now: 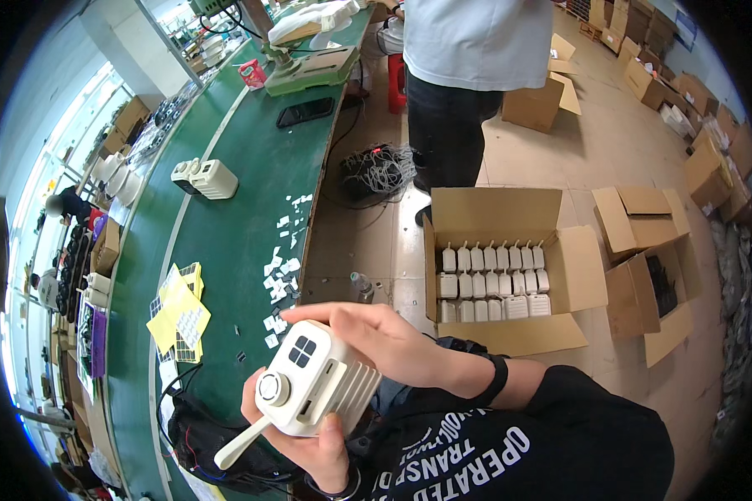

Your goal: Handling, inspecting, and boxing small electronic devices on a factory production line.

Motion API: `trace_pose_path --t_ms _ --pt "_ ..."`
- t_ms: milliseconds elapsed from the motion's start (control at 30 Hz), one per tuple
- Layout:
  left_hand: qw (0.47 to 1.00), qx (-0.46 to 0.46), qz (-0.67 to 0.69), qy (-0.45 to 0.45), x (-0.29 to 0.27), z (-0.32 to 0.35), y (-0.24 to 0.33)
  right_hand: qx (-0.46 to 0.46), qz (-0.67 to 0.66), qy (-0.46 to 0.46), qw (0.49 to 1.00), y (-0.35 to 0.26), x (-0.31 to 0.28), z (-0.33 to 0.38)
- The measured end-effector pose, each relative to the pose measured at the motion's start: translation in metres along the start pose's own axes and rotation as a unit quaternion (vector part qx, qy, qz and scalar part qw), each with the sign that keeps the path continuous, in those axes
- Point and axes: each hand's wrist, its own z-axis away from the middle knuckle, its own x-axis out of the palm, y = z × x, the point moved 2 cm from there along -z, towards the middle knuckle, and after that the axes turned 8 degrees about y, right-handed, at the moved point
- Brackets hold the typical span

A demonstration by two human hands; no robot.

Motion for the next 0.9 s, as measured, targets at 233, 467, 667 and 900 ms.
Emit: trace_pose_path --t_ms 233,467,667,900 --pt "0.994 0.024 0.086 -0.06 -0.012 -0.005 -0.009 -0.207 0.296 -0.081 0.929 -0.019 0.011 0.007" --pt "0.973 0.211 -0.047 -0.08 -0.017 -0.01 -0.007 -0.26 0.403 -0.106 0.871 -0.021 0.014 0.005" --pt "0.962 0.239 -0.095 -0.086 -0.032 -0.01 0.001 -0.286 0.457 -0.107 0.836 -0.019 0.019 -0.001" --pt "0.979 0.174 -0.025 0.099 -0.104 0.007 0.019 -0.218 0.316 0.108 0.917 -0.016 -0.008 -0.084"
